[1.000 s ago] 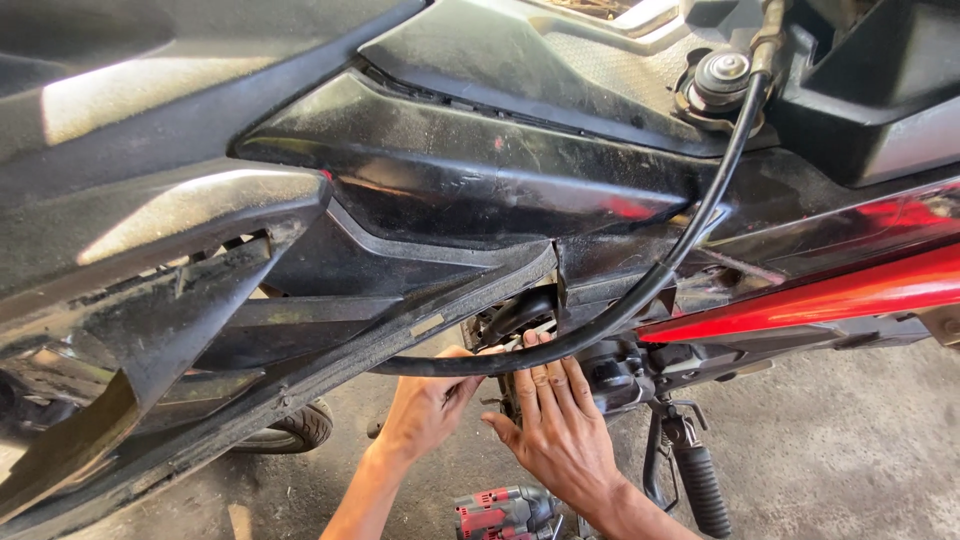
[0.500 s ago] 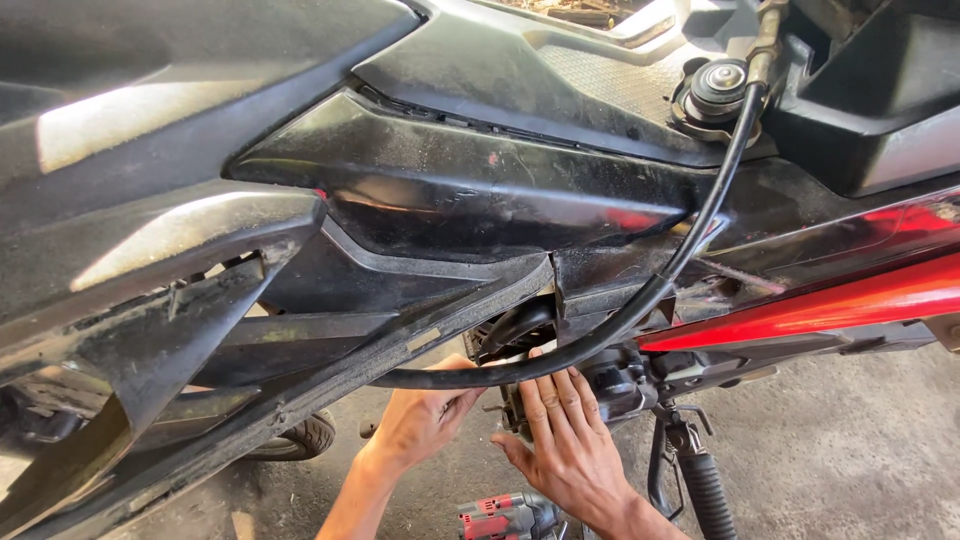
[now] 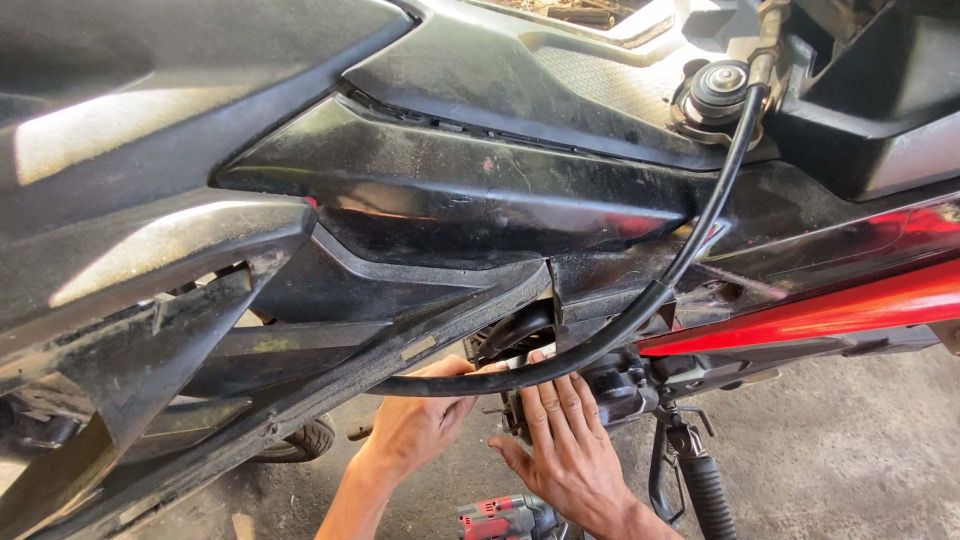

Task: Repairing a motorcycle engine by cleaning surfaces with a screwdriver and loosening bolts with a wrench

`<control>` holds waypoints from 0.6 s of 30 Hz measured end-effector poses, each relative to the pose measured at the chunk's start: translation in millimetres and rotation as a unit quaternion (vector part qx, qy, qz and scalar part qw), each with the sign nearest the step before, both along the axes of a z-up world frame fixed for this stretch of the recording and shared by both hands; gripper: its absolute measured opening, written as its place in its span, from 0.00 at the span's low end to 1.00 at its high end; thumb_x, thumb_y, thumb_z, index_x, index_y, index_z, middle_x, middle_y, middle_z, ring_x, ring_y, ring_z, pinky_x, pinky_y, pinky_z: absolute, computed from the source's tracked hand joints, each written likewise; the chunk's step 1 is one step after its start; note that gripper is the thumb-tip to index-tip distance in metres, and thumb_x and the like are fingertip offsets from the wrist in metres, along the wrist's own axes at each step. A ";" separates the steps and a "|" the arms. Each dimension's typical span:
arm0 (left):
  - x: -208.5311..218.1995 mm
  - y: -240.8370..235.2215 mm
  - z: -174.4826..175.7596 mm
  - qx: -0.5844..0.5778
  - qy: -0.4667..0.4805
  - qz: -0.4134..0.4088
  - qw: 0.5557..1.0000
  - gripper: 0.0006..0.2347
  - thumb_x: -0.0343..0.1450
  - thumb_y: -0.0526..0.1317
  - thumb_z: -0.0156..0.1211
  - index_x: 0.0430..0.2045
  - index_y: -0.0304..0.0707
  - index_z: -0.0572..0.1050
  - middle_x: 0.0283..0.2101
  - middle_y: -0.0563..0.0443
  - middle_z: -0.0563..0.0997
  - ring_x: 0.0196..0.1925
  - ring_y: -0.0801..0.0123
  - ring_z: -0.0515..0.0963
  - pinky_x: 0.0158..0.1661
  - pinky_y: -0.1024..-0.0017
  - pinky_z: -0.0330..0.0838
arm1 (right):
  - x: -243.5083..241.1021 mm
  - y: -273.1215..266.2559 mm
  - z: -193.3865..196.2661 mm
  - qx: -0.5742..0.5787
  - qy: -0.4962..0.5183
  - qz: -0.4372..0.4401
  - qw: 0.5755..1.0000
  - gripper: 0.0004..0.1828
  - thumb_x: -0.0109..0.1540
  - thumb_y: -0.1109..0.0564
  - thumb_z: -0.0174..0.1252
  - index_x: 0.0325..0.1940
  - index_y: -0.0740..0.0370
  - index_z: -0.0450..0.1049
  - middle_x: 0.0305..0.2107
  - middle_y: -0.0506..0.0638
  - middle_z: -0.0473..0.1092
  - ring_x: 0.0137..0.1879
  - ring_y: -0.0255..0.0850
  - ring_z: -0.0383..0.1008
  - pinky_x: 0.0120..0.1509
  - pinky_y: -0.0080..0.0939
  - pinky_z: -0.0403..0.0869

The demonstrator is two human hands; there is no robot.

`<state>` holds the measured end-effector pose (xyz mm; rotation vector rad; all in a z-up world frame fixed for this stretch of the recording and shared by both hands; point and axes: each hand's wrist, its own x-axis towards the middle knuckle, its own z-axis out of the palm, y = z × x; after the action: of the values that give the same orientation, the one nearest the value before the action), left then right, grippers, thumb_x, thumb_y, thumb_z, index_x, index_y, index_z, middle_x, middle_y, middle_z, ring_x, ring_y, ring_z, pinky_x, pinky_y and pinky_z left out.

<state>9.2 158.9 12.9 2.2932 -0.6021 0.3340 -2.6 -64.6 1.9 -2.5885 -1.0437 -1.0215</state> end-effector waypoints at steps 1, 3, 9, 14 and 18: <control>0.4 0.0 -2.2 0.000 0.001 -0.001 1.000 0.02 0.74 0.35 0.59 0.36 0.36 0.74 0.30 0.52 0.78 0.23 0.69 0.76 0.24 0.70 0.74 | -0.3 0.7 0.8 0.000 0.001 -0.001 1.000 0.40 0.69 0.31 0.51 0.65 0.72 0.66 0.61 0.64 0.68 0.66 0.58 0.71 0.73 0.57 0.67; 0.5 -0.3 -5.4 -0.042 0.048 -0.006 0.998 0.02 0.75 0.35 0.57 0.35 0.37 0.73 0.29 0.52 0.77 0.24 0.68 0.76 0.25 0.69 0.71 | -0.9 1.8 3.9 -0.013 -0.011 -0.009 1.000 0.42 0.69 0.31 0.50 0.66 0.73 0.66 0.63 0.66 0.67 0.67 0.57 0.70 0.74 0.56 0.67; -1.0 -5.6 -4.8 -0.102 0.115 -0.020 0.988 0.03 0.76 0.36 0.55 0.40 0.40 0.73 0.32 0.54 0.80 0.33 0.71 0.79 0.40 0.72 0.73 | -0.4 1.8 6.4 -0.049 -0.025 -0.026 0.998 0.42 0.70 0.30 0.47 0.67 0.74 0.65 0.64 0.68 0.65 0.70 0.57 0.68 0.76 0.54 0.65; -0.6 -0.4 -19.0 -0.068 0.108 -0.016 0.992 0.05 0.76 0.37 0.54 0.42 0.38 0.74 0.31 0.52 0.80 0.28 0.70 0.79 0.31 0.73 0.75 | -2.8 5.0 7.8 -0.061 -0.031 -0.033 0.997 0.42 0.71 0.30 0.45 0.66 0.75 0.66 0.63 0.68 0.66 0.69 0.57 0.68 0.76 0.54 0.65; -5.5 -0.4 3.6 -0.055 0.029 -0.054 0.997 0.06 0.76 0.35 0.55 0.43 0.35 0.78 0.35 0.52 0.77 0.28 0.69 0.77 0.30 0.69 0.70 | -7.7 0.2 11.5 -0.021 -0.014 -0.003 1.000 0.39 0.69 0.32 0.52 0.62 0.74 0.68 0.57 0.65 0.70 0.65 0.57 0.71 0.75 0.55 0.65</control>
<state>3.7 158.5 16.5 2.1475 -0.6592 0.2427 -10.4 -64.4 13.4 -2.6195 -1.0765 -1.0503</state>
